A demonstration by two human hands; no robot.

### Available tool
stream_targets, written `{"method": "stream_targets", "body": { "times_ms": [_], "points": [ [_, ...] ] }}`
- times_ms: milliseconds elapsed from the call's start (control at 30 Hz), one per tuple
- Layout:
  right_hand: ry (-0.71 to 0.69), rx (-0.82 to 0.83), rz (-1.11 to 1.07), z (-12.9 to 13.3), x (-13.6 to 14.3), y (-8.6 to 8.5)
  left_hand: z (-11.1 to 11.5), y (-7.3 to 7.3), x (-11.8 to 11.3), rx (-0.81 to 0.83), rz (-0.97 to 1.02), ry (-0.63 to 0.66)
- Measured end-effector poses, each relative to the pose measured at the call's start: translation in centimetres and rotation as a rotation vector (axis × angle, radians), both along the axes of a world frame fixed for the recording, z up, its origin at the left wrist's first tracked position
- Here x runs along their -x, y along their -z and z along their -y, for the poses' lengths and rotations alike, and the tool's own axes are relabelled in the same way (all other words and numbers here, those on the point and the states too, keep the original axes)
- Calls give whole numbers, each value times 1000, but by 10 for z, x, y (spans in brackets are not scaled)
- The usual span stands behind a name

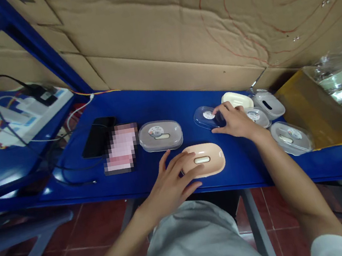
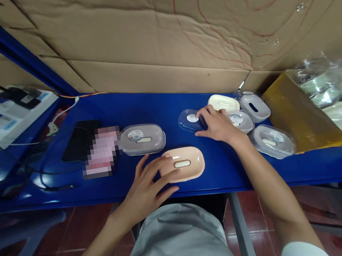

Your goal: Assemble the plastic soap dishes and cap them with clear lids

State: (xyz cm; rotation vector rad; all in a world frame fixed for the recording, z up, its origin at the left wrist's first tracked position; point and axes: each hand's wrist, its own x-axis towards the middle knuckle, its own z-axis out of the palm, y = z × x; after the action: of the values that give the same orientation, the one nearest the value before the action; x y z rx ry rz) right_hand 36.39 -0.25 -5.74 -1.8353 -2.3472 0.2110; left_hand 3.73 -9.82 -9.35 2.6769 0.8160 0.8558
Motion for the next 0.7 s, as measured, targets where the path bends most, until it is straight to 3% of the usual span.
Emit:
{"method": "stream_targets", "body": {
  "times_ms": [100, 200, 333, 533, 700],
  "points": [
    [-62, -118, -87, 20, 6, -7, -2, -4, 4, -45, 80, -60],
    [-218, -175, -216, 59, 18, -11, -6, -9, 7, -68, 142, -92],
    [-329, -224, -318, 101, 32, -2, -11, -11, 7, -77, 95, -59],
    [-369, -250, -413, 110, 32, 20, -9, -4, 10, -85, -9, -66],
    [-412, -264, -409, 114, 31, 26, -3, -1, 10, -111, -7, -100]
  ]
}}
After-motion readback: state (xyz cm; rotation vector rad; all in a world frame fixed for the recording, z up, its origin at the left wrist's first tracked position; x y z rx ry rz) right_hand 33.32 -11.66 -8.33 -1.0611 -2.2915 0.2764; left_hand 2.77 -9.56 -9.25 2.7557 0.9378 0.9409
